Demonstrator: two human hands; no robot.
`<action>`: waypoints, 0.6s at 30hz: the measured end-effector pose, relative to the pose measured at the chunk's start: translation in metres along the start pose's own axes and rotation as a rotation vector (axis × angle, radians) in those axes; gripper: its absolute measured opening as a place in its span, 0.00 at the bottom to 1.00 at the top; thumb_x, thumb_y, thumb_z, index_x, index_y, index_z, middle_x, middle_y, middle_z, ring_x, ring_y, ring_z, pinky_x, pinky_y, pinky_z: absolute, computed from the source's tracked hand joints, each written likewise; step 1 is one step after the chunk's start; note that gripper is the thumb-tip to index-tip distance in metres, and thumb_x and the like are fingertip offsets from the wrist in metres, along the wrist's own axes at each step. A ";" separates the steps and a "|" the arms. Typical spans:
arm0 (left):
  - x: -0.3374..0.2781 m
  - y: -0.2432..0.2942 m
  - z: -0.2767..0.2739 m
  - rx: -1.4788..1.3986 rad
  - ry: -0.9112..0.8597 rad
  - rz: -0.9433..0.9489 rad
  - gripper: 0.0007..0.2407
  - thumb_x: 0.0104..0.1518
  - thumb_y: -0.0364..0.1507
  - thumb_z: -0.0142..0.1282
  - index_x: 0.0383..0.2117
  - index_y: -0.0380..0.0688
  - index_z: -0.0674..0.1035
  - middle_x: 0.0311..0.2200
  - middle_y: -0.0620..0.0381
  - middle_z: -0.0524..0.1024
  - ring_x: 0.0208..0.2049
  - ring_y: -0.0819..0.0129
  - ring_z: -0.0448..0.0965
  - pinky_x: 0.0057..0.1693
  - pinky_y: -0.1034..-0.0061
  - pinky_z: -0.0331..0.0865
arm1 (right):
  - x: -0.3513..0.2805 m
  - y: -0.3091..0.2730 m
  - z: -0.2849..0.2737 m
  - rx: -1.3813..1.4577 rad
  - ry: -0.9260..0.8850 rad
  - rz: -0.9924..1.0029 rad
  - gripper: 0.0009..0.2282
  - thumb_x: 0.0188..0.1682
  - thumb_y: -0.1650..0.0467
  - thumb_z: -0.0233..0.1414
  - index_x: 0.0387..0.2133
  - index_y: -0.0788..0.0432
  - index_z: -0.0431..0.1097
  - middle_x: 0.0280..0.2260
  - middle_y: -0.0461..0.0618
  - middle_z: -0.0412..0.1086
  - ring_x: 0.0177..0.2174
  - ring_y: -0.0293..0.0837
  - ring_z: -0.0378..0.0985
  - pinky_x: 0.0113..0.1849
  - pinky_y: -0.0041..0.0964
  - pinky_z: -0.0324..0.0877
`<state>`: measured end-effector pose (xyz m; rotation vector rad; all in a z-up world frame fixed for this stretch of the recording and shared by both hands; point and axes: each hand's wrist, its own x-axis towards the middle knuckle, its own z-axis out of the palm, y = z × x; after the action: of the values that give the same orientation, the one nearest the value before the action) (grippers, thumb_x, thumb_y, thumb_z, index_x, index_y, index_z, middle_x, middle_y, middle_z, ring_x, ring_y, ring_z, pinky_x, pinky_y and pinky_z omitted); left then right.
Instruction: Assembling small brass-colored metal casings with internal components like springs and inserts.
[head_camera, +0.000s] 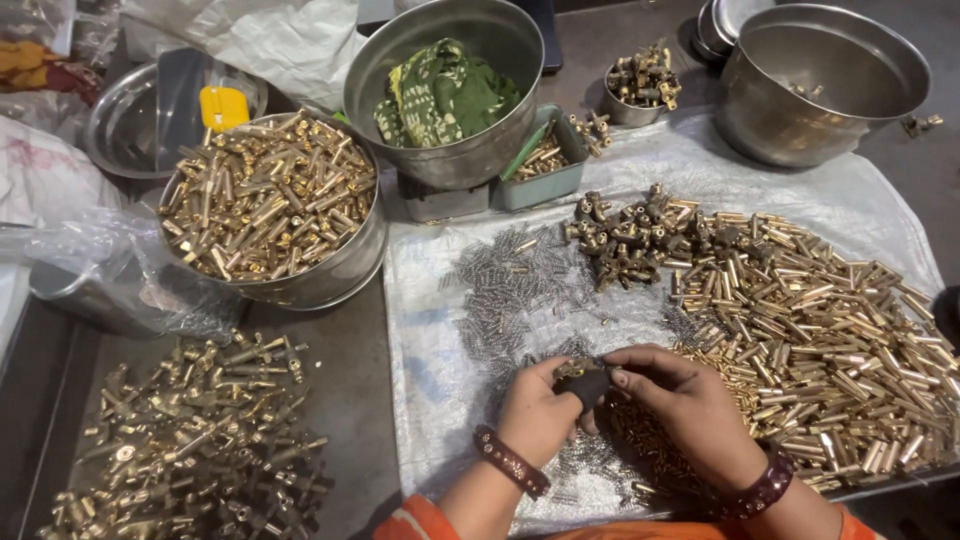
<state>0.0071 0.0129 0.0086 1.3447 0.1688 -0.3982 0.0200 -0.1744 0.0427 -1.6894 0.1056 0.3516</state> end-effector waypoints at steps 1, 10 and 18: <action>0.001 -0.002 0.000 -0.001 0.003 0.000 0.09 0.55 0.16 0.51 0.38 0.38 0.81 0.25 0.60 0.81 0.19 0.78 0.78 0.23 0.86 0.66 | 0.000 -0.001 0.001 0.000 -0.003 0.000 0.10 0.47 0.75 0.56 0.40 0.65 0.80 0.35 0.51 0.81 0.33 0.39 0.81 0.37 0.33 0.76; -0.009 0.004 0.006 0.207 0.065 0.045 0.10 0.53 0.18 0.55 0.41 0.36 0.83 0.25 0.55 0.82 0.20 0.77 0.80 0.28 0.82 0.72 | -0.001 0.021 -0.003 0.029 -0.001 0.017 0.10 0.46 0.76 0.56 0.40 0.65 0.79 0.37 0.52 0.80 0.35 0.40 0.81 0.38 0.33 0.76; 0.011 -0.027 -0.002 -0.087 -0.122 -0.054 0.08 0.58 0.20 0.52 0.42 0.37 0.81 0.29 0.55 0.82 0.19 0.77 0.78 0.23 0.84 0.67 | 0.001 0.009 -0.003 0.234 0.055 0.167 0.10 0.46 0.78 0.55 0.41 0.67 0.77 0.35 0.56 0.80 0.32 0.45 0.82 0.36 0.38 0.77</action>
<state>0.0072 0.0084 -0.0207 1.2283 0.1200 -0.5108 0.0188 -0.1791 0.0342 -1.4622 0.3183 0.4015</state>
